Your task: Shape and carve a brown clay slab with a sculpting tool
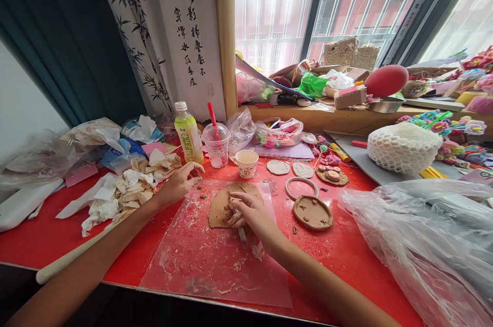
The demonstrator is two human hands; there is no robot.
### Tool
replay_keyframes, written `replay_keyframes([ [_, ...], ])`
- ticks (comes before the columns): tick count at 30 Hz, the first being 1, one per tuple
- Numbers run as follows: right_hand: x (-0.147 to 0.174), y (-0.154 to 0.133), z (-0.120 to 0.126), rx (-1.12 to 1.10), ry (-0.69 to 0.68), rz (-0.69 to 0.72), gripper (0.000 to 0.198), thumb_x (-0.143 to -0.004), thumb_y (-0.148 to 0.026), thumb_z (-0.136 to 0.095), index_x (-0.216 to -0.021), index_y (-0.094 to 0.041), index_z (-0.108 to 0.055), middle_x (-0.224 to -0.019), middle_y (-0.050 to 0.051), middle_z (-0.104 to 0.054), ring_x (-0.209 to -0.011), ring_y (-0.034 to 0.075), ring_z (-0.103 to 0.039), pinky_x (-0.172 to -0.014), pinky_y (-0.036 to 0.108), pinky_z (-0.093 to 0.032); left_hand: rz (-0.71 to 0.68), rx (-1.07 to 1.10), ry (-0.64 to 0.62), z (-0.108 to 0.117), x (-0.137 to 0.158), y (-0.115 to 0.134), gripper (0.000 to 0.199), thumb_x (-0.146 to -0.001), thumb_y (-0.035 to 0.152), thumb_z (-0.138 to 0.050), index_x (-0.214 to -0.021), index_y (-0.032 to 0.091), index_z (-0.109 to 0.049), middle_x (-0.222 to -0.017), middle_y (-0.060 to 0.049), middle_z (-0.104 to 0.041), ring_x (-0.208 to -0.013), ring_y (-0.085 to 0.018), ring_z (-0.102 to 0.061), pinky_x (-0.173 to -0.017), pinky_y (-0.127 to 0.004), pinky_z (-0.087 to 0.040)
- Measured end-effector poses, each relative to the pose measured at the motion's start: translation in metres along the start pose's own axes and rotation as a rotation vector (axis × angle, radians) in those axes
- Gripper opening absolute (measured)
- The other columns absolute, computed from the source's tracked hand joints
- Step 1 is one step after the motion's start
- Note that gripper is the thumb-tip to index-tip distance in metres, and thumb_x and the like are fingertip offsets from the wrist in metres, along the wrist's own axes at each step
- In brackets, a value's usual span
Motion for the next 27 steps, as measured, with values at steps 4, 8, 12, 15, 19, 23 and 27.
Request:
replay_keyframes([
  [4,0.000,0.000,0.000,0.001,0.002,0.000,0.035,-0.082,-0.025,-0.052,-0.115,-0.014,-0.053,-0.093,0.007,-0.065,-0.057,0.007,-0.060,-0.052,0.018,-0.047,0.006,-0.028,0.032,0.003,-0.001,-0.002,0.017,-0.081,0.016,-0.044,-0.094,0.018,-0.056,-0.092,-0.002,-0.055,-0.084,-0.014,-0.054,-0.078,-0.026,-0.041],
  [8,0.001,0.001,0.000,0.001,-0.001,0.007,0.036,-0.081,-0.027,-0.054,-0.115,-0.015,-0.054,-0.094,0.007,-0.066,-0.058,0.007,-0.060,-0.053,0.019,-0.047,0.032,-0.048,0.064,0.007,-0.002,-0.006,0.017,-0.084,0.027,-0.049,-0.093,0.019,-0.060,-0.088,-0.002,-0.058,-0.082,-0.015,-0.056,-0.077,-0.027,-0.042],
  [12,0.001,0.001,0.000,0.006,-0.002,0.011,0.037,-0.081,-0.028,-0.054,-0.115,-0.015,-0.054,-0.093,0.007,-0.066,-0.057,0.007,-0.060,-0.053,0.019,-0.047,0.015,-0.066,0.070,0.009,-0.003,-0.006,0.018,-0.085,0.032,-0.049,-0.086,0.018,-0.060,-0.089,-0.002,-0.059,-0.083,-0.015,-0.056,-0.078,-0.025,-0.041],
  [15,0.001,0.001,0.000,0.010,0.000,0.008,0.037,-0.081,-0.028,-0.054,-0.115,-0.014,-0.053,-0.091,0.007,-0.066,-0.057,0.007,-0.060,-0.053,0.018,-0.046,0.016,-0.092,0.038,0.006,-0.004,-0.009,0.022,-0.087,0.035,-0.047,-0.079,0.018,-0.058,-0.083,-0.001,-0.060,-0.077,-0.014,-0.056,-0.072,-0.024,-0.041],
  [19,0.001,0.000,0.000,0.007,-0.002,0.002,0.038,-0.081,-0.027,-0.053,-0.116,-0.013,-0.053,-0.090,0.006,-0.065,-0.056,0.006,-0.059,-0.052,0.019,-0.045,0.022,-0.149,-0.025,-0.001,-0.005,-0.016,0.026,-0.087,0.035,-0.044,-0.073,0.018,-0.055,-0.076,-0.001,-0.059,-0.073,-0.015,-0.055,-0.068,-0.025,-0.038],
  [23,0.003,-0.002,-0.001,0.000,0.006,-0.001,0.039,-0.080,-0.027,-0.054,-0.117,-0.014,-0.053,-0.088,0.006,-0.066,-0.057,0.007,-0.059,-0.051,0.019,-0.045,-0.003,-0.198,-0.111,-0.009,-0.005,-0.021,0.024,-0.088,0.033,-0.042,-0.077,0.018,-0.058,-0.081,-0.002,-0.061,-0.078,-0.016,-0.055,-0.072,-0.027,-0.038],
  [27,0.006,-0.005,-0.002,-0.003,0.011,-0.007,0.039,-0.080,-0.026,-0.054,-0.118,-0.014,-0.052,-0.089,0.006,-0.067,-0.056,0.007,-0.059,-0.051,0.019,-0.046,-0.038,-0.236,-0.196,-0.016,-0.005,-0.025,0.018,-0.086,0.030,-0.045,-0.087,0.020,-0.061,-0.090,-0.002,-0.062,-0.085,-0.016,-0.056,-0.077,-0.027,-0.040],
])
Point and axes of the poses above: each hand's wrist, its own x-axis away from the middle knuckle, its own z-axis out of the back of the hand, y = z × x, the point moved 10 cm from there along -x, towards the middle knuckle
